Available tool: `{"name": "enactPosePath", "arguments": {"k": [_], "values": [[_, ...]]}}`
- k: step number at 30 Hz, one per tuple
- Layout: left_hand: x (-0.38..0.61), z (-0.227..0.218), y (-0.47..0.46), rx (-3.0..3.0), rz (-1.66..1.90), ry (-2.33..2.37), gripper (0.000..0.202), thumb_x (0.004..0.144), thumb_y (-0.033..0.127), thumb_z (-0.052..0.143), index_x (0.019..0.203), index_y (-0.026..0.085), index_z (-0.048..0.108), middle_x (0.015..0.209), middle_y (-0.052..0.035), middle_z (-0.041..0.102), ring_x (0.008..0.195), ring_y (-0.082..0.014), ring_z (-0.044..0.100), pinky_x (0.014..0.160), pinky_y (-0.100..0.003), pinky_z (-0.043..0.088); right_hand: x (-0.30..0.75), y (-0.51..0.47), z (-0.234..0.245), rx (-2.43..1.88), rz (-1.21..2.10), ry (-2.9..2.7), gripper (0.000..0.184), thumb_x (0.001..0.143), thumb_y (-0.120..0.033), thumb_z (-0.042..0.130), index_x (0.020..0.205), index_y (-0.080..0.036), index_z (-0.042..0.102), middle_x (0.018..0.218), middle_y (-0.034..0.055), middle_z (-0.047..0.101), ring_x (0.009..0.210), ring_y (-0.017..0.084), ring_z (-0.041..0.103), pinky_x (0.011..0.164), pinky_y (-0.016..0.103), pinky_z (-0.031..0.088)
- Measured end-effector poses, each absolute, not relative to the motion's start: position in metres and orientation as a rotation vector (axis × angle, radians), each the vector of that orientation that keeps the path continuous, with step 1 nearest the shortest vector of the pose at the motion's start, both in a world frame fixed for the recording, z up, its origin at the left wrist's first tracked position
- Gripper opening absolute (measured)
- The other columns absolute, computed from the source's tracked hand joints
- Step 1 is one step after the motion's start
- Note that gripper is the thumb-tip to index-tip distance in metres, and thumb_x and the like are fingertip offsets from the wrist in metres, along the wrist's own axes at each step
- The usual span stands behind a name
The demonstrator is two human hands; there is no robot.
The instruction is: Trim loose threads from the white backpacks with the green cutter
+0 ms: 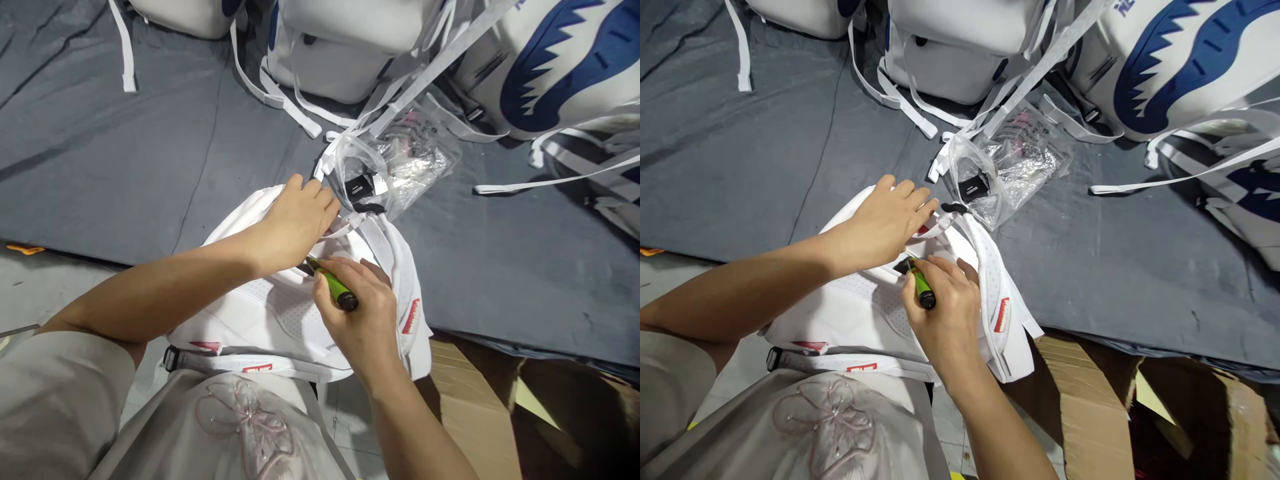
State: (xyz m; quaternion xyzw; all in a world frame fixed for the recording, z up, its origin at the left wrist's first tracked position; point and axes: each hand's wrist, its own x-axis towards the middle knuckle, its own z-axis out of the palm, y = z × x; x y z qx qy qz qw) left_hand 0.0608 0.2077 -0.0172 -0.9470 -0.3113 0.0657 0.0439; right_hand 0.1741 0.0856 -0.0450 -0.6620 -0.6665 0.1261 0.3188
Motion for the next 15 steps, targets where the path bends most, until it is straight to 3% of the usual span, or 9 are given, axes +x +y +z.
{"name": "enactPosePath", "arguments": {"k": [4, 8, 11, 15], "values": [[0.059, -0.013, 0.214, -2.906, 0.251, -0.927, 0.053, 0.09, 0.022, 0.056, 0.141, 0.012, 0.046, 0.14, -0.0154, 0.054, 0.121, -0.0308, 0.051, 0.097, -0.041, 0.04, 0.176, 0.083, -0.044, -1.73, 0.422, -1.702, 0.015, 0.089, -0.026, 0.059, 0.096, -0.023, 0.072, 0.09, 0.0052, 0.078, 0.086, 0.024, 0.073, 0.086, 0.043, 0.056], [0.045, 0.007, 0.228, -2.937, 0.514, -0.92, 0.091, 0.076, 0.038, 0.077, 0.153, 0.022, 0.031, 0.158, -0.0141, 0.036, 0.134, -0.0359, 0.041, 0.102, -0.045, 0.041, 0.179, 0.078, -0.044, -1.752, 0.45, -1.603, 0.016, 0.088, -0.028, 0.06, 0.097, -0.024, 0.073, 0.089, 0.0039, 0.078, 0.088, 0.025, 0.073, 0.087, 0.044, 0.056], [0.033, 0.023, 0.229, -2.967, 0.659, -1.028, 0.109, 0.073, 0.048, 0.08, 0.159, 0.029, 0.015, 0.163, -0.0135, 0.026, 0.135, -0.0381, 0.041, 0.102, -0.047, 0.044, 0.174, 0.076, -0.047, -1.638, 0.546, -1.517, 0.017, 0.088, -0.027, 0.061, 0.097, -0.024, 0.074, 0.094, 0.0043, 0.079, 0.089, 0.024, 0.073, 0.083, 0.04, 0.057], [0.033, 0.034, 0.217, -2.914, 0.787, -1.143, 0.125, 0.069, 0.044, 0.084, 0.161, 0.028, 0.001, 0.168, -0.0152, 0.007, 0.138, -0.0409, 0.038, 0.099, -0.046, 0.049, 0.159, 0.071, -0.049, -1.475, 0.605, -1.506, 0.014, 0.086, -0.025, 0.061, 0.089, -0.023, 0.075, 0.085, 0.0026, 0.079, 0.078, 0.021, 0.072, 0.083, 0.04, 0.055]]}}
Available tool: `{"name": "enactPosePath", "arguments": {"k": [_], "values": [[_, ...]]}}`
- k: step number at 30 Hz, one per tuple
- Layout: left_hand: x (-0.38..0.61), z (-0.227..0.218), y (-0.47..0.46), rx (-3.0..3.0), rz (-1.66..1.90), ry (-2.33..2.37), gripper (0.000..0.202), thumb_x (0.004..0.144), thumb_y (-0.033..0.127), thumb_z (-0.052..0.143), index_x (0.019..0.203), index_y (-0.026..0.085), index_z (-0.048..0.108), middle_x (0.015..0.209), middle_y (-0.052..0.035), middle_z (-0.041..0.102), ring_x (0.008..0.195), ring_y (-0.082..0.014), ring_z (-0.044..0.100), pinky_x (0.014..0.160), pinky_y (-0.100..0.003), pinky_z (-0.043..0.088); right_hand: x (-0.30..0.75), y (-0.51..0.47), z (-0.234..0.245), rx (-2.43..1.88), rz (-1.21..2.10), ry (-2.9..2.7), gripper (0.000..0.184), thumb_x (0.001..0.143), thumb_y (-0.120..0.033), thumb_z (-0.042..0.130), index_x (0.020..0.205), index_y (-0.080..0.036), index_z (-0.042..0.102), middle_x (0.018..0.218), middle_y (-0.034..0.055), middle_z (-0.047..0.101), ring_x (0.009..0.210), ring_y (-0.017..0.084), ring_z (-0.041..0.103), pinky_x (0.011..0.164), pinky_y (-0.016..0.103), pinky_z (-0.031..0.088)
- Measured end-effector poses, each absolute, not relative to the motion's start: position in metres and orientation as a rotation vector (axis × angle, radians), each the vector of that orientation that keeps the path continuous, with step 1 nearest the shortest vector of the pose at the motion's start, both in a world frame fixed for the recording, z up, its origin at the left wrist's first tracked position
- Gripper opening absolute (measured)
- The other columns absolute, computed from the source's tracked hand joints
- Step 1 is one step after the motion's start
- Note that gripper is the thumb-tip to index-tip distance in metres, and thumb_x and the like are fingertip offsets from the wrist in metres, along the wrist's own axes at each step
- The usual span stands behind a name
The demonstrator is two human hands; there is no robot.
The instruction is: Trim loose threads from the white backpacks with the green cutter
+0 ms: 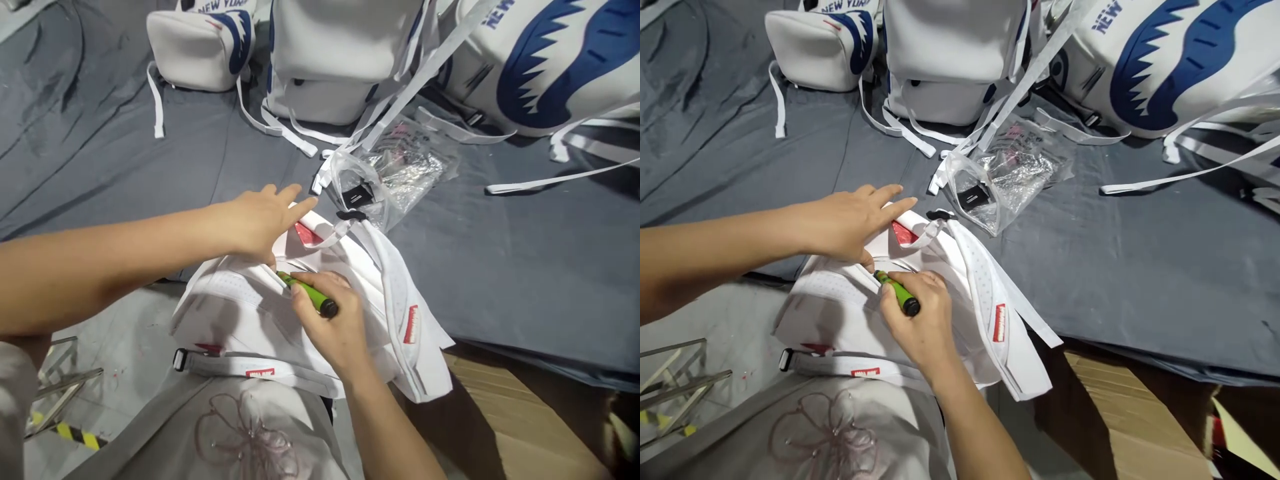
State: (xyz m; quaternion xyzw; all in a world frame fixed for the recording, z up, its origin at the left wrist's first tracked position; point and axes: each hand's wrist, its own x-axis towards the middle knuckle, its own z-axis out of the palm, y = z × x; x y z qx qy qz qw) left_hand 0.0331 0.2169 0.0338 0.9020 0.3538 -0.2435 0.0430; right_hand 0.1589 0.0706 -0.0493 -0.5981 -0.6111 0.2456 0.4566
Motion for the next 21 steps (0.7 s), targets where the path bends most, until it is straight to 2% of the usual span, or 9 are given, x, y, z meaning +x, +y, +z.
{"name": "enactPosePath", "arguments": {"k": [3, 5, 8, 9, 13, 15, 18, 21], "values": [[0.04, 0.032, 0.212, 2.746, -0.862, 1.201, 0.126, 0.068, 0.032, 0.083, 0.161, 0.025, -0.002, 0.168, -0.0182, 0.001, 0.135, -0.0432, 0.04, 0.093, -0.047, 0.052, 0.151, 0.064, -0.049, -1.411, 0.607, -1.514, 0.014, 0.087, -0.024, 0.061, 0.092, -0.024, 0.074, 0.086, 0.0022, 0.079, 0.075, 0.02, 0.072, 0.085, 0.042, 0.052], [0.041, 0.026, 0.214, 2.757, -0.872, 1.201, 0.12, 0.07, 0.026, 0.079, 0.161, 0.025, 0.0, 0.167, -0.0191, 0.01, 0.13, -0.0397, 0.045, 0.091, -0.044, 0.054, 0.151, 0.061, -0.049, -1.368, 0.622, -1.535, 0.017, 0.088, -0.024, 0.06, 0.096, -0.024, 0.074, 0.089, 0.0023, 0.08, 0.076, 0.02, 0.072, 0.083, 0.042, 0.051], [0.038, 0.017, 0.217, 2.797, -0.829, 1.183, 0.114, 0.073, 0.026, 0.075, 0.161, 0.025, 0.002, 0.161, -0.0189, 0.027, 0.125, -0.0345, 0.05, 0.09, -0.04, 0.054, 0.154, 0.064, -0.052, -1.342, 0.609, -1.575, 0.018, 0.089, -0.025, 0.059, 0.098, -0.024, 0.075, 0.091, 0.0027, 0.08, 0.078, 0.021, 0.073, 0.082, 0.041, 0.051], [0.037, 0.015, 0.217, 2.828, -0.805, 1.182, 0.115, 0.074, 0.027, 0.076, 0.16, 0.024, 0.001, 0.161, -0.0197, 0.026, 0.127, -0.0349, 0.049, 0.091, -0.041, 0.054, 0.155, 0.066, -0.053, -1.349, 0.604, -1.581, 0.018, 0.089, -0.026, 0.059, 0.097, -0.024, 0.075, 0.092, 0.0028, 0.08, 0.079, 0.021, 0.074, 0.083, 0.041, 0.051], [0.035, 0.009, 0.212, 2.949, -0.738, 1.118, 0.13, 0.07, 0.033, 0.085, 0.16, 0.023, -0.008, 0.166, -0.0233, 0.006, 0.143, -0.0406, 0.031, 0.095, -0.046, 0.054, 0.157, 0.072, -0.057, -1.399, 0.611, -1.564, 0.016, 0.088, -0.025, 0.06, 0.093, -0.023, 0.075, 0.092, 0.0026, 0.08, 0.081, 0.022, 0.073, 0.084, 0.04, 0.051], [0.038, 0.009, 0.21, 2.939, -0.771, 1.147, 0.136, 0.066, 0.036, 0.089, 0.16, 0.024, -0.01, 0.167, -0.0233, 0.001, 0.145, -0.0424, 0.027, 0.094, -0.049, 0.055, 0.156, 0.073, -0.059, -1.409, 0.604, -1.548, 0.016, 0.087, -0.024, 0.06, 0.093, -0.023, 0.075, 0.09, 0.0025, 0.08, 0.081, 0.022, 0.073, 0.084, 0.039, 0.051], [0.043, 0.007, 0.21, 2.896, -0.852, 1.24, 0.139, 0.064, 0.037, 0.091, 0.16, 0.025, -0.01, 0.167, -0.023, 0.0, 0.144, -0.0438, 0.027, 0.094, -0.053, 0.055, 0.156, 0.074, -0.061, -1.433, 0.556, -1.557, 0.017, 0.087, -0.025, 0.059, 0.094, -0.022, 0.075, 0.091, 0.0041, 0.08, 0.083, 0.024, 0.073, 0.086, 0.041, 0.051], [0.042, 0.006, 0.212, 2.888, -0.824, 1.216, 0.134, 0.068, 0.034, 0.088, 0.16, 0.025, -0.008, 0.166, -0.0228, 0.008, 0.142, -0.0412, 0.032, 0.097, -0.048, 0.053, 0.16, 0.078, -0.062, -1.486, 0.509, -1.604, 0.018, 0.087, -0.026, 0.058, 0.092, -0.022, 0.075, 0.089, 0.0053, 0.08, 0.083, 0.026, 0.073, 0.083, 0.042, 0.053]]}}
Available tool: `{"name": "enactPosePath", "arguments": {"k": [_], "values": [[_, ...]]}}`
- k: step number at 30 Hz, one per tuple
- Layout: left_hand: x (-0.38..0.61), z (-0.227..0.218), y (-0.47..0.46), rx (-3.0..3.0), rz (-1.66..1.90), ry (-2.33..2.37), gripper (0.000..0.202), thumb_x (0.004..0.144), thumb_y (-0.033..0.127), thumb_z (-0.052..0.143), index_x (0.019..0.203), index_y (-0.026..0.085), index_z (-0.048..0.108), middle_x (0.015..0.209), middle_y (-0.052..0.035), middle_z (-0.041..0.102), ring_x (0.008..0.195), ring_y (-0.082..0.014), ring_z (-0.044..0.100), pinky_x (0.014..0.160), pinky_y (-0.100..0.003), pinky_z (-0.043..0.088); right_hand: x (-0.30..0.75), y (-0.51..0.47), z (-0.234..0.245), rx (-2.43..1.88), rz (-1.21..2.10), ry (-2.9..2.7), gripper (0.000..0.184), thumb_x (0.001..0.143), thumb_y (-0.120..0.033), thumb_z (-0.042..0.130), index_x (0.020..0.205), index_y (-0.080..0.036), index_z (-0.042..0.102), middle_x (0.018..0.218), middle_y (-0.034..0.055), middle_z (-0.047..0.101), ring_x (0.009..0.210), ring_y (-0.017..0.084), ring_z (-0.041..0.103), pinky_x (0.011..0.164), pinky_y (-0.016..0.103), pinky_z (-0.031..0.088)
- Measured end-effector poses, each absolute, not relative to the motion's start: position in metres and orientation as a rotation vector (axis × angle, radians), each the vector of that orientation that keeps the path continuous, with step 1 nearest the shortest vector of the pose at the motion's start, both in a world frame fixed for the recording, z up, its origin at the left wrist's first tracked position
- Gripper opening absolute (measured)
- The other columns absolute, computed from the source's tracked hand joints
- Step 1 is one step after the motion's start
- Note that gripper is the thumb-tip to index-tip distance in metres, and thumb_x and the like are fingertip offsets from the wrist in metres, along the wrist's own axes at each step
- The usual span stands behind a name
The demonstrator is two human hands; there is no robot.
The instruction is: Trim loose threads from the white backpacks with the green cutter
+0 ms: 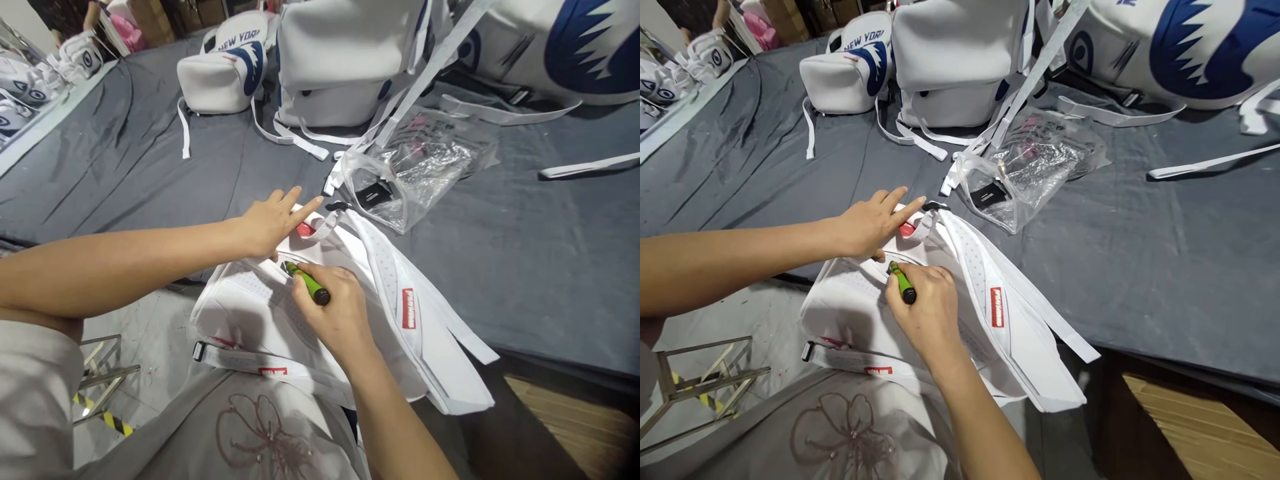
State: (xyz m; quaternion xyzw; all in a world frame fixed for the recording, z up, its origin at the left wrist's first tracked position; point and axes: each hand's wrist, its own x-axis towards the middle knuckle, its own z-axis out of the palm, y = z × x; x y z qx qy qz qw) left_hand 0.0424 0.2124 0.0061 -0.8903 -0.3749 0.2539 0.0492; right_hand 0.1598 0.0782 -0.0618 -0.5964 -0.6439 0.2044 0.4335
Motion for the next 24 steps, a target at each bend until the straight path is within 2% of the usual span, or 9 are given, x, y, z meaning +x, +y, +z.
{"name": "enactPosePath", "arguments": {"k": [3, 5, 10, 15, 24], "values": [[0.037, 0.006, 0.215, -2.787, 0.738, -1.105, 0.116, 0.078, 0.029, 0.078, 0.16, 0.025, -0.004, 0.164, -0.0202, 0.017, 0.14, -0.0365, 0.035, 0.102, -0.043, 0.049, 0.164, 0.082, -0.062, -1.527, 0.499, -1.623, 0.018, 0.088, -0.026, 0.058, 0.09, -0.022, 0.076, 0.086, 0.0057, 0.079, 0.08, 0.026, 0.074, 0.076, 0.04, 0.055], [0.034, 0.007, 0.217, -2.821, 0.74, -1.096, 0.11, 0.081, 0.025, 0.074, 0.16, 0.026, -0.003, 0.164, -0.0197, 0.016, 0.14, -0.0361, 0.035, 0.104, -0.044, 0.047, 0.166, 0.083, -0.063, -1.527, 0.494, -1.618, 0.018, 0.088, -0.026, 0.058, 0.092, -0.022, 0.076, 0.09, 0.0063, 0.079, 0.083, 0.027, 0.074, 0.077, 0.04, 0.055], [0.033, 0.01, 0.224, -2.895, 0.79, -1.128, 0.111, 0.079, 0.019, 0.072, 0.159, 0.031, -0.005, 0.167, -0.0174, 0.005, 0.145, -0.0376, 0.029, 0.109, -0.047, 0.042, 0.165, 0.082, -0.072, -1.474, 0.51, -1.572, 0.02, 0.09, -0.026, 0.059, 0.103, -0.022, 0.074, 0.098, 0.0061, 0.079, 0.092, 0.025, 0.073, 0.087, 0.041, 0.055], [0.038, 0.016, 0.23, -2.888, 0.978, -1.172, 0.117, 0.078, 0.014, 0.071, 0.158, 0.031, -0.012, 0.168, -0.0154, -0.008, 0.15, -0.0396, 0.018, 0.113, -0.046, 0.039, 0.163, 0.082, -0.077, -1.463, 0.53, -1.52, 0.02, 0.09, -0.027, 0.061, 0.104, -0.022, 0.074, 0.1, 0.0062, 0.079, 0.095, 0.025, 0.072, 0.089, 0.042, 0.053], [0.039, 0.021, 0.235, -2.871, 1.059, -1.127, 0.12, 0.075, 0.011, 0.071, 0.158, 0.032, -0.014, 0.168, -0.017, -0.009, 0.148, -0.0414, 0.023, 0.108, -0.047, 0.043, 0.158, 0.089, -0.077, -1.379, 0.515, -1.562, 0.019, 0.086, -0.021, 0.063, 0.101, -0.022, 0.075, 0.097, 0.0049, 0.08, 0.086, 0.023, 0.074, 0.086, 0.042, 0.048]]}}
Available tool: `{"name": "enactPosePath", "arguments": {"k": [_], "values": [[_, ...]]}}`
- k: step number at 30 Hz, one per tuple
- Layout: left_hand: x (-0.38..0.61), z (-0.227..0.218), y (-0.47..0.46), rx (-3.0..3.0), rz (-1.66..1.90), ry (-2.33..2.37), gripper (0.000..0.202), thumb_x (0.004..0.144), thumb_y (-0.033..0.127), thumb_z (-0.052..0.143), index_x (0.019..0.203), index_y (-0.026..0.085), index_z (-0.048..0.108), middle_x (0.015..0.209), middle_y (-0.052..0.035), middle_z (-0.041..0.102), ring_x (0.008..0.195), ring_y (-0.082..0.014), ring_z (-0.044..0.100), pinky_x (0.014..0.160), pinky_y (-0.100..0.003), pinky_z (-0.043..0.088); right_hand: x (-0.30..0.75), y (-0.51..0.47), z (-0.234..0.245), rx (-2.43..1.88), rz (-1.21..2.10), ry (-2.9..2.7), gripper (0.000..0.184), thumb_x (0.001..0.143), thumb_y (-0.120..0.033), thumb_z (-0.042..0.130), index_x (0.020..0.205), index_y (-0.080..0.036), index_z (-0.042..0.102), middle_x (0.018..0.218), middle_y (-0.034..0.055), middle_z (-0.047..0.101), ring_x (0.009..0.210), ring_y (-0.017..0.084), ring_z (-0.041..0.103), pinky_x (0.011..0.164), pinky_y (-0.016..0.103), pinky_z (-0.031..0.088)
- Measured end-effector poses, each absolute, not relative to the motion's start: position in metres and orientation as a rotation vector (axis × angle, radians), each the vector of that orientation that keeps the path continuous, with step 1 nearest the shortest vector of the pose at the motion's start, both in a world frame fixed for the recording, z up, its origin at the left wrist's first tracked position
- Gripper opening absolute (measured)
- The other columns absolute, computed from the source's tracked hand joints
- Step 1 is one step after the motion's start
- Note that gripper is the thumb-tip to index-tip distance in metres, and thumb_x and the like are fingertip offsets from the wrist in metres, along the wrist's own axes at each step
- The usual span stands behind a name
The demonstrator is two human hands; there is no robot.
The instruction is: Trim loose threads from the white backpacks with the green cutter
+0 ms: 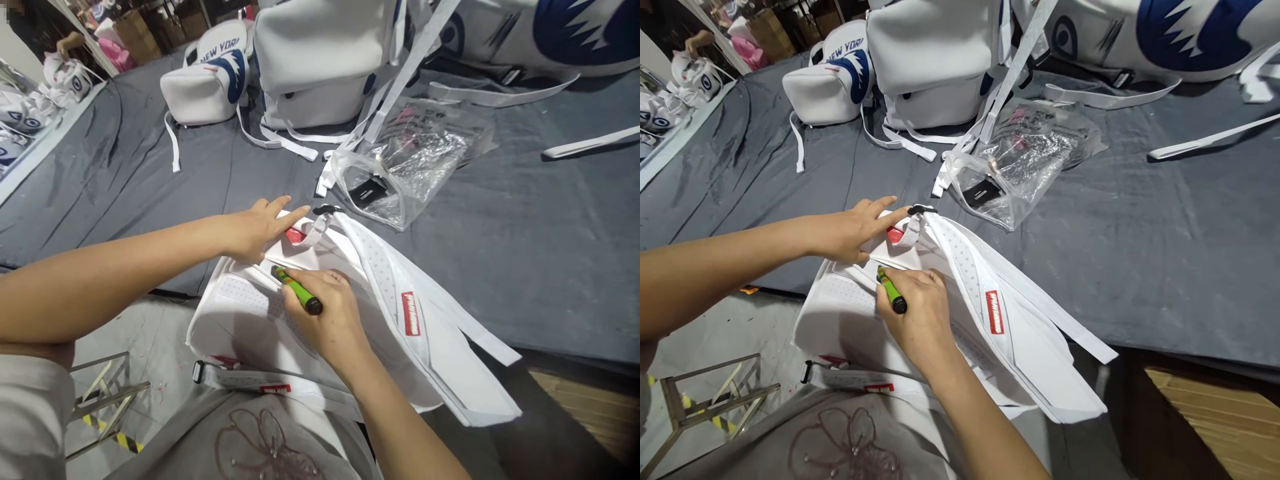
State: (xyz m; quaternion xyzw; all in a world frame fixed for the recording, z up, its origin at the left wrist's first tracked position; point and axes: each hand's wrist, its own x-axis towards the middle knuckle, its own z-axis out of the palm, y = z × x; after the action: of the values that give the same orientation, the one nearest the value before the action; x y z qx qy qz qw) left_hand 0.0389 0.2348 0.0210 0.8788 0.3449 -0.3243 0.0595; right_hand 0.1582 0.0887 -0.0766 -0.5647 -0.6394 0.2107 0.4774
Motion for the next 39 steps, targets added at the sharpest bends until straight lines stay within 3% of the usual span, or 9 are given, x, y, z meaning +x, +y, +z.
{"name": "enactPosePath", "arguments": {"k": [10, 21, 32, 39], "values": [[0.035, 0.018, 0.237, 2.643, -0.939, 1.027, 0.117, 0.077, 0.012, 0.067, 0.157, 0.034, -0.015, 0.168, -0.0144, -0.011, 0.15, -0.04, 0.019, 0.112, -0.048, 0.039, 0.146, 0.101, -0.075, -1.352, 0.64, -1.515, 0.017, 0.087, -0.02, 0.064, 0.1, -0.023, 0.075, 0.099, 0.0018, 0.08, 0.093, 0.022, 0.073, 0.09, 0.041, 0.042], [0.035, 0.018, 0.239, 2.6, -0.952, 1.04, 0.117, 0.076, 0.007, 0.065, 0.157, 0.035, -0.014, 0.168, -0.0106, -0.014, 0.151, -0.0374, 0.017, 0.109, -0.044, 0.044, 0.141, 0.099, -0.07, -1.45, 0.485, -1.523, 0.017, 0.089, -0.023, 0.063, 0.1, -0.018, 0.075, 0.095, 0.0059, 0.079, 0.089, 0.023, 0.072, 0.09, 0.042, 0.043], [0.03, 0.01, 0.24, 2.648, -0.845, 1.002, 0.114, 0.077, 0.012, 0.065, 0.157, 0.037, -0.012, 0.169, -0.0115, -0.009, 0.148, -0.0385, 0.022, 0.105, -0.047, 0.046, 0.136, 0.099, -0.067, -1.503, 0.49, -1.512, 0.016, 0.089, -0.026, 0.061, 0.096, -0.02, 0.074, 0.091, 0.0041, 0.078, 0.087, 0.022, 0.071, 0.091, 0.042, 0.043], [0.027, 0.008, 0.24, 2.666, -0.796, 0.964, 0.111, 0.076, 0.01, 0.064, 0.159, 0.032, -0.008, 0.168, -0.0147, -0.006, 0.146, -0.0398, 0.025, 0.105, -0.047, 0.044, 0.133, 0.099, -0.065, -1.537, 0.463, -1.508, 0.016, 0.091, -0.03, 0.061, 0.096, -0.021, 0.073, 0.089, 0.0049, 0.078, 0.086, 0.023, 0.071, 0.091, 0.043, 0.043]]}}
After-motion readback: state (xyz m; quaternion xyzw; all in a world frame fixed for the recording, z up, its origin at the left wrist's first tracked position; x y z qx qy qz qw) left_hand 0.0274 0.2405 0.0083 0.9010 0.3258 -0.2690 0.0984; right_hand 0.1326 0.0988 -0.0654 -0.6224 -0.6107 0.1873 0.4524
